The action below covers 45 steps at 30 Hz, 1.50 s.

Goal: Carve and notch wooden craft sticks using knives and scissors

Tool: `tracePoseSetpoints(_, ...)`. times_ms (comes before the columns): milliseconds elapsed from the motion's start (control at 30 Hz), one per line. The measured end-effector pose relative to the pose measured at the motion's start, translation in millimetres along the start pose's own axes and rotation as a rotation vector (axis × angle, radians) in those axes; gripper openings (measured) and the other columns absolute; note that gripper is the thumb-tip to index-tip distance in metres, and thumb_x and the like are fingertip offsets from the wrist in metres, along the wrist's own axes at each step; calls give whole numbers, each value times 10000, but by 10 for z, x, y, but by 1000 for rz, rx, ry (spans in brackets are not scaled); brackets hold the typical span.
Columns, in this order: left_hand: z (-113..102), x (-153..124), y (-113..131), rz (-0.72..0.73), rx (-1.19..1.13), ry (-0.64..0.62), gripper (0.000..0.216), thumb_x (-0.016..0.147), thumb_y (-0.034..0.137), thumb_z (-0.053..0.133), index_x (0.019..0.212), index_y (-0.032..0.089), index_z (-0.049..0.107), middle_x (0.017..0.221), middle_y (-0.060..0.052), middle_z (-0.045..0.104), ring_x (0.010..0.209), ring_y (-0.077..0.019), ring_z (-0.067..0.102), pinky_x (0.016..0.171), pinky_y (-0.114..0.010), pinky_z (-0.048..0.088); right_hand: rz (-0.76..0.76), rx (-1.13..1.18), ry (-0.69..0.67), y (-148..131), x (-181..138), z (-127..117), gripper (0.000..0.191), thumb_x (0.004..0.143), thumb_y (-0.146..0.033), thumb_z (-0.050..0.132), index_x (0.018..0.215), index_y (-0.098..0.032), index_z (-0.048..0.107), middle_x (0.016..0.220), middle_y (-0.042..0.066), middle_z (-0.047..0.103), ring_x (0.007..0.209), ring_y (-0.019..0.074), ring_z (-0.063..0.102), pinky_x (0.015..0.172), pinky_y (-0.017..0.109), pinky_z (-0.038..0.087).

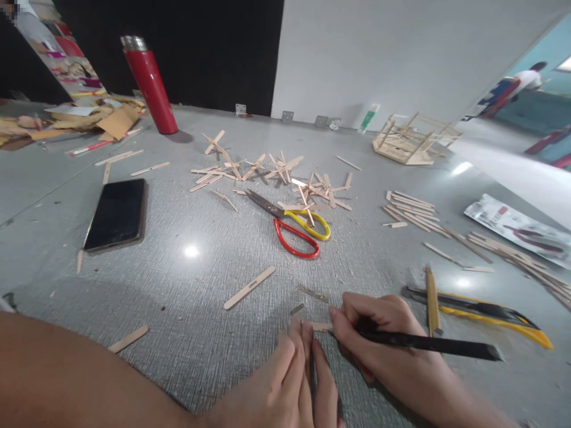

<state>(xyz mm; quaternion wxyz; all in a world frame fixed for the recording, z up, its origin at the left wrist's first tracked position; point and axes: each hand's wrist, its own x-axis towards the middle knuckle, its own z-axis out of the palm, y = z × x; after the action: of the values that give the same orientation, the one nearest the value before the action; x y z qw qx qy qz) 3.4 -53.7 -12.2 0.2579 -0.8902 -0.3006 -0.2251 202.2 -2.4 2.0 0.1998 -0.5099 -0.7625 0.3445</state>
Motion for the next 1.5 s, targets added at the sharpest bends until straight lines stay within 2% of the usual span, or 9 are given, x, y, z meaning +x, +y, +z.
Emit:
tracePoseSetpoints(233,-1,-2,5,-5,11,6,386,1051,269,428,1010,50,743,968,-127,826,836,-194,769,840,-337,465,88,128,-33,42,-6,12,441,1008,-358,560,603,-236,436,367,-90,451,299,64,409,361,181,312)
tracePoseSetpoints(367,8,-6,12,-11,31,-1,388,1051,274,411,1019,54,729,964,-129,824,911,-216,780,854,-334,480,84,140,-30,54,-13,12,440,1000,-342,584,598,-229,445,364,-89,457,319,62,418,383,177,325)
tracePoseSetpoints(567,-5,13,5,-7,37,-1,382,1054,256,399,1013,53,720,963,-124,823,894,-194,784,848,-323,488,80,134,-11,72,-1,21,419,979,-296,628,607,-227,449,363,-97,475,321,56,409,400,182,328)
tracePoseSetpoints(833,16,-23,33,-5,24,-1,376,1038,291,438,1055,34,711,1001,-154,814,936,-239,782,853,-347,491,63,115,4,38,-8,17,440,979,-302,622,589,-225,432,354,-97,456,323,54,403,393,177,323)
tracePoseSetpoints(1100,12,4,18,-18,28,5,370,1043,273,423,1023,43,711,965,-140,820,932,-230,784,859,-339,483,75,132,-14,51,-1,10,468,984,-338,610,572,-223,421,355,-89,442,311,54,392,378,180,306)
tracePoseSetpoints(1300,13,2,40,-13,28,-12,362,1035,281,436,1034,39,705,980,-147,816,928,-231,784,866,-340,481,115,177,20,32,-3,31,447,994,-379,595,597,-222,461,378,-89,443,301,55,419,365,175,307)
tracePoseSetpoints(1500,15,13,27,-6,20,5,360,1037,283,438,1024,37,701,984,-143,816,927,-243,785,853,-352,486,139,196,-22,29,17,58,474,1011,-442,567,608,-211,474,404,-81,456,308,49,436,351,158,276)
